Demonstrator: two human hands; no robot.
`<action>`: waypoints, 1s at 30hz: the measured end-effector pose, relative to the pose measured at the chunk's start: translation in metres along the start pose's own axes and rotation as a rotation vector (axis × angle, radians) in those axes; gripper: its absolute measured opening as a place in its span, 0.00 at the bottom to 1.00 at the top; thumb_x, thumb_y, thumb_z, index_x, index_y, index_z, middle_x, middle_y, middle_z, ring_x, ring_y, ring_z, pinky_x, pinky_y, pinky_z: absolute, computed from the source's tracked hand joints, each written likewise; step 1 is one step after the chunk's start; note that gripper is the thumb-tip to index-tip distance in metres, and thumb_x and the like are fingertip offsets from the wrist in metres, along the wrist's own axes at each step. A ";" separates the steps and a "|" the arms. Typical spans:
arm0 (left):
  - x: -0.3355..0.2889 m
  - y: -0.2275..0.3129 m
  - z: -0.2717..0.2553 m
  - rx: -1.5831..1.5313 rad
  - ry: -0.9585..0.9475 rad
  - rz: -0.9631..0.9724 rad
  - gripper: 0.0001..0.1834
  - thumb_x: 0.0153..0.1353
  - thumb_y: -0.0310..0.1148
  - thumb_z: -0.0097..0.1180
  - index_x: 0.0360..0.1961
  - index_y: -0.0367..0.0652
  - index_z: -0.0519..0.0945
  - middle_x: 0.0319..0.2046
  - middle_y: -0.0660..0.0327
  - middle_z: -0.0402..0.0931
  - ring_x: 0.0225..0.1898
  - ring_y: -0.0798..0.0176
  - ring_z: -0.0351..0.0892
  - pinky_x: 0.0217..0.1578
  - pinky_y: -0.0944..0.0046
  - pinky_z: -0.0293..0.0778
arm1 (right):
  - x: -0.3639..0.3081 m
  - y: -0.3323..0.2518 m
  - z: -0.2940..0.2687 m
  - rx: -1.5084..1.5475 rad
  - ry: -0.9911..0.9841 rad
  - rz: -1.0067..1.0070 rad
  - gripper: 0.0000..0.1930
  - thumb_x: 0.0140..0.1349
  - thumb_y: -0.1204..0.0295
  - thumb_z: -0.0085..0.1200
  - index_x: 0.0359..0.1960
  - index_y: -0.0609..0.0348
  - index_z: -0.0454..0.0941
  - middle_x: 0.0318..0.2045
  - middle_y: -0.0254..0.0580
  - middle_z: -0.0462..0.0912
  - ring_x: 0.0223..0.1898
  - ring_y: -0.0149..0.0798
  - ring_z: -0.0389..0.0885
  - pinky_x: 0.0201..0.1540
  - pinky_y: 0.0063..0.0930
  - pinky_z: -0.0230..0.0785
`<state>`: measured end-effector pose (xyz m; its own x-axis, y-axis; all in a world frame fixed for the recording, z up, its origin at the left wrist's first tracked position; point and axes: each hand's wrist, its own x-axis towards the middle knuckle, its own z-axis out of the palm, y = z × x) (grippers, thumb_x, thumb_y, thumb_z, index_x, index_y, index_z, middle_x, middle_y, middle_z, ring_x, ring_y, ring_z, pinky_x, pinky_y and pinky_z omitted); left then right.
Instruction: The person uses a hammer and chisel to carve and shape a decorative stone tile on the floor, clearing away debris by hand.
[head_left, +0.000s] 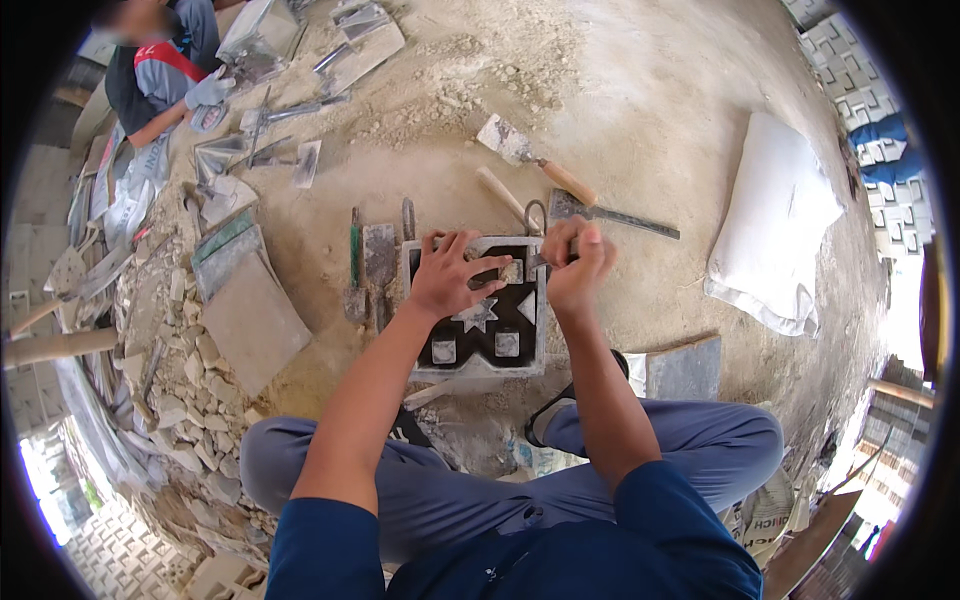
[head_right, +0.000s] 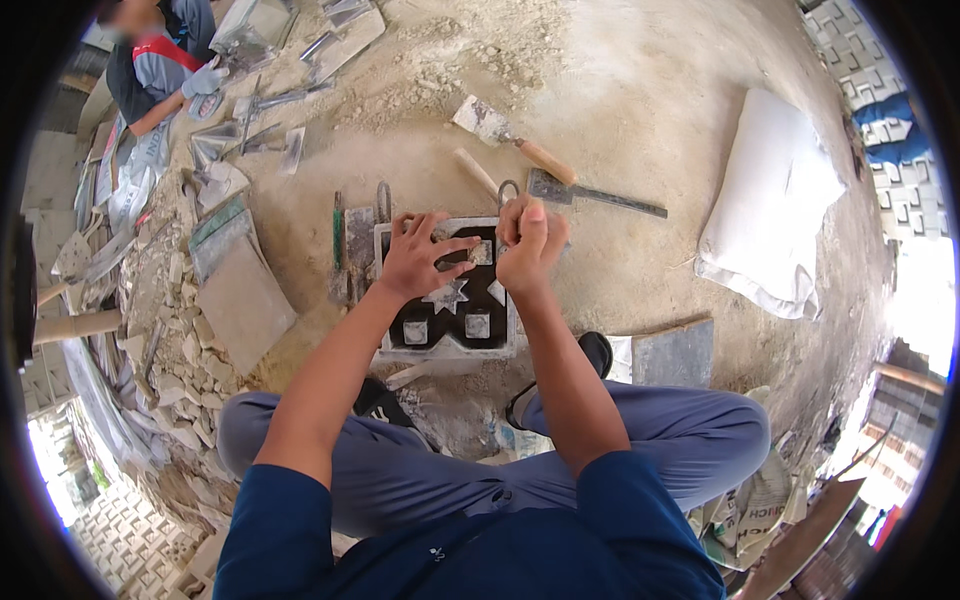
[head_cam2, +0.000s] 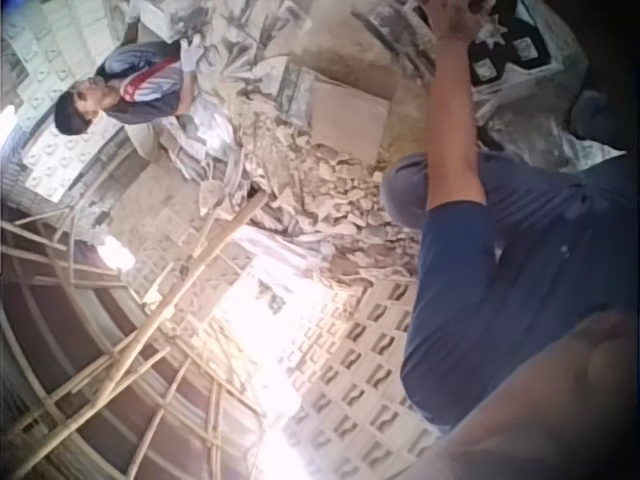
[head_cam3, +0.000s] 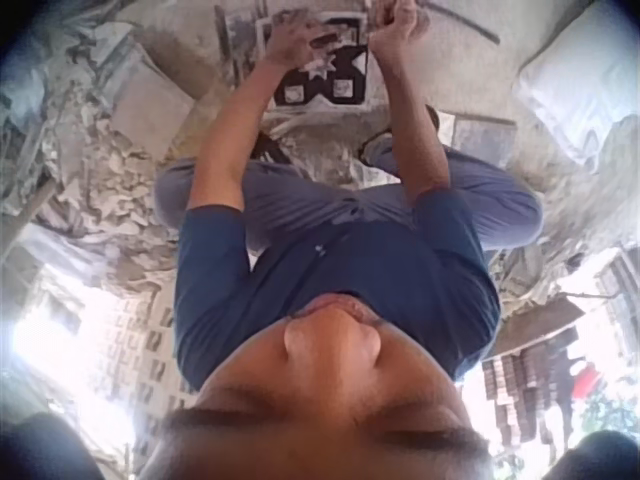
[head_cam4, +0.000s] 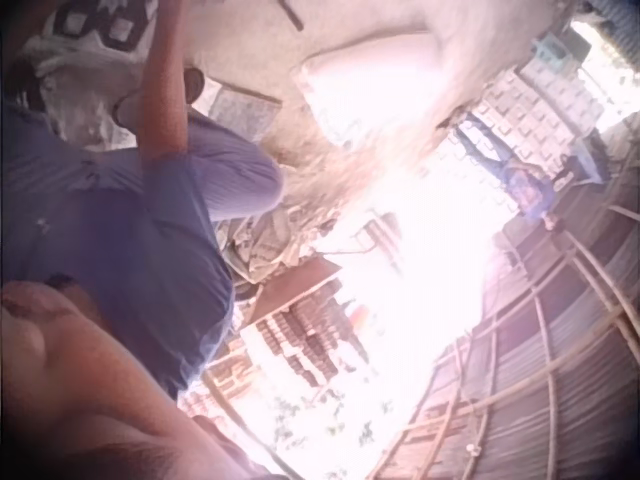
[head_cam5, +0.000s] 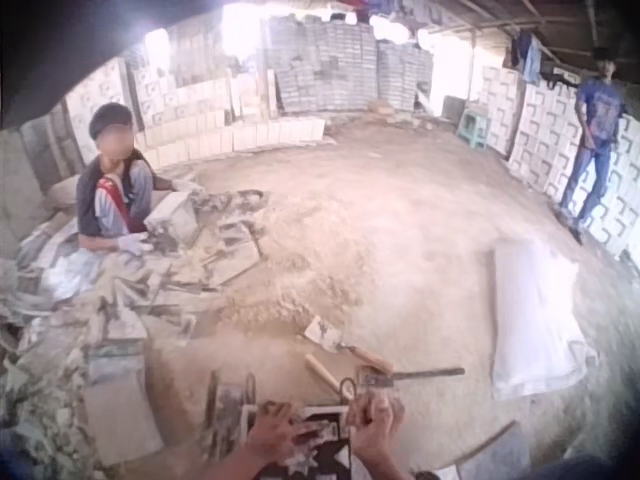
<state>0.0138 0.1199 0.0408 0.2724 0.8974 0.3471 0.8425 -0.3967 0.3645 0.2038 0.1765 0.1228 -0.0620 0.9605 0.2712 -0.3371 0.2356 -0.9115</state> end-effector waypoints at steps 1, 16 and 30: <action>0.002 0.002 0.002 -0.006 0.001 0.005 0.22 0.54 0.55 0.70 0.52 0.79 0.86 0.55 0.62 0.73 0.58 0.57 0.74 0.63 0.47 0.58 | 0.001 0.003 -0.001 -0.007 0.004 -0.003 0.30 0.78 0.56 0.36 0.17 0.62 0.62 0.12 0.35 0.65 0.16 0.30 0.62 0.21 0.31 0.50; 0.003 0.002 0.005 -0.007 0.005 0.014 0.22 0.54 0.56 0.69 0.53 0.81 0.85 0.54 0.61 0.73 0.57 0.56 0.74 0.63 0.44 0.58 | 0.008 0.004 0.002 -0.216 -0.137 -0.158 0.28 0.78 0.61 0.38 0.16 0.61 0.64 0.13 0.29 0.65 0.16 0.26 0.59 0.19 0.28 0.49; 0.003 0.001 0.008 -0.012 0.028 0.024 0.23 0.56 0.57 0.68 0.55 0.82 0.84 0.54 0.61 0.72 0.57 0.56 0.74 0.62 0.42 0.58 | 0.006 0.016 0.005 -0.462 -0.163 0.004 0.25 0.78 0.64 0.39 0.19 0.63 0.66 0.14 0.36 0.65 0.17 0.27 0.62 0.21 0.31 0.52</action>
<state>0.0189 0.1242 0.0358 0.2791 0.8822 0.3793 0.8302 -0.4202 0.3664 0.1930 0.1855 0.1119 -0.2215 0.9346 0.2784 0.1136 0.3083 -0.9445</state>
